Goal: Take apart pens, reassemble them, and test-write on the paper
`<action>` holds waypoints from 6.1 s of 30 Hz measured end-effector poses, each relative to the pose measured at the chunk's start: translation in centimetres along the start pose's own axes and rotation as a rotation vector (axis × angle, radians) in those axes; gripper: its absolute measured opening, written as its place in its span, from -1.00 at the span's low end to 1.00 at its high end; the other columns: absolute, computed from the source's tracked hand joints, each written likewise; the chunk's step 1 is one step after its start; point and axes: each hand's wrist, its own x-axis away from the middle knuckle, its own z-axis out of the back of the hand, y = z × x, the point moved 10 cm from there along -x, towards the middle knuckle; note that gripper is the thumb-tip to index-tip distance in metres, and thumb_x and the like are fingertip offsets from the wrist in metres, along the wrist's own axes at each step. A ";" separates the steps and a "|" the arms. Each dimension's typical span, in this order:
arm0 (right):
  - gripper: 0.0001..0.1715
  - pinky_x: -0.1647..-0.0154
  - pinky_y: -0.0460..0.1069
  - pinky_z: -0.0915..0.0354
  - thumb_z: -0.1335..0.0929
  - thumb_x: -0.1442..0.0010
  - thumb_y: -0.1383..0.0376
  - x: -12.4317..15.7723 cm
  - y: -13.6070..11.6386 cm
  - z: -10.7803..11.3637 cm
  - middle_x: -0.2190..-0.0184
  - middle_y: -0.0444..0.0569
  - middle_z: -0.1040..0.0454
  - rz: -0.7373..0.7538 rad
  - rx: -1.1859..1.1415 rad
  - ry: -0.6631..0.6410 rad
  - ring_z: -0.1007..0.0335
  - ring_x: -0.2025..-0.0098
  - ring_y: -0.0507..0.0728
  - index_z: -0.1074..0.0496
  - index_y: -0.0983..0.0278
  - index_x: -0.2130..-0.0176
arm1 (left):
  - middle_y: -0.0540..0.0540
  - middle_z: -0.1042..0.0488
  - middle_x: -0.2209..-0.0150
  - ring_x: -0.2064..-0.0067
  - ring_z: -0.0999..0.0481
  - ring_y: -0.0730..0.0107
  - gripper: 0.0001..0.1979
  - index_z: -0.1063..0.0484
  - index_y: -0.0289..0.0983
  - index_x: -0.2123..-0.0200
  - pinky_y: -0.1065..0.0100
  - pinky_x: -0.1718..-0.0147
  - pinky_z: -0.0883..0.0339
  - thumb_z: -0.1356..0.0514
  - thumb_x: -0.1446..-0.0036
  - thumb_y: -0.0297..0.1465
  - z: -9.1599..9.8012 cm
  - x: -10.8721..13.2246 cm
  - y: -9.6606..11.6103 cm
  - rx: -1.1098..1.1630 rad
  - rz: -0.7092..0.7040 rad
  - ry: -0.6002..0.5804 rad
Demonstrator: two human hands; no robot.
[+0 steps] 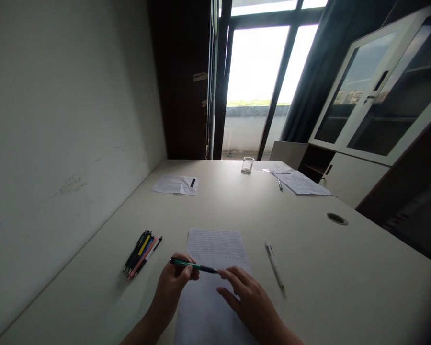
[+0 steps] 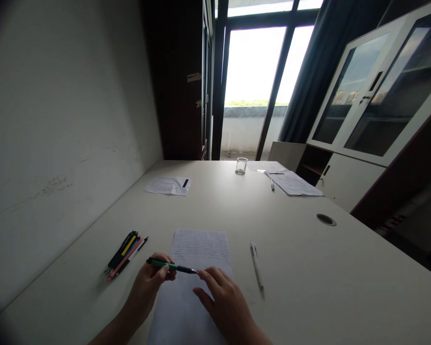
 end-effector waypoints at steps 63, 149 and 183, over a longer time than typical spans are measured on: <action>-0.85 0.29 -0.08 -0.26 -0.27 -0.38 0.25 0.4 1.1 -1.4 0.31 -0.08 -0.51 -0.055 -0.102 -0.081 -0.45 0.34 0.07 -0.43 0.19 0.20 | -0.07 -0.51 0.33 0.33 -0.47 0.33 -0.86 -0.46 -0.21 0.14 0.39 0.35 -0.26 -0.10 -0.33 -0.44 -3.6 2.2 1.7 -0.960 -0.446 -0.520; -0.85 0.27 -0.02 -0.31 -0.27 -0.36 0.30 -0.1 0.9 -0.9 0.37 -0.08 -0.52 -0.019 -0.115 -0.093 -0.43 0.31 0.11 -0.43 0.21 0.24 | -0.07 -0.52 0.31 0.32 -0.50 0.33 -0.86 -0.47 -0.20 0.15 0.40 0.33 -0.30 -0.11 -0.31 -0.44 -3.4 2.0 1.6 -0.963 -0.442 -0.492; -0.87 0.27 -0.07 -0.28 -0.25 -0.34 0.35 0.4 1.6 -1.2 0.32 -0.07 -0.48 -0.122 -0.211 -0.123 -0.42 0.33 0.06 -0.39 0.21 0.18 | -0.07 -0.51 0.30 0.31 -0.49 0.32 -0.85 -0.46 -0.19 0.13 0.39 0.32 -0.28 -0.10 -0.33 -0.42 -2.9 1.8 1.1 -0.953 -0.393 -0.487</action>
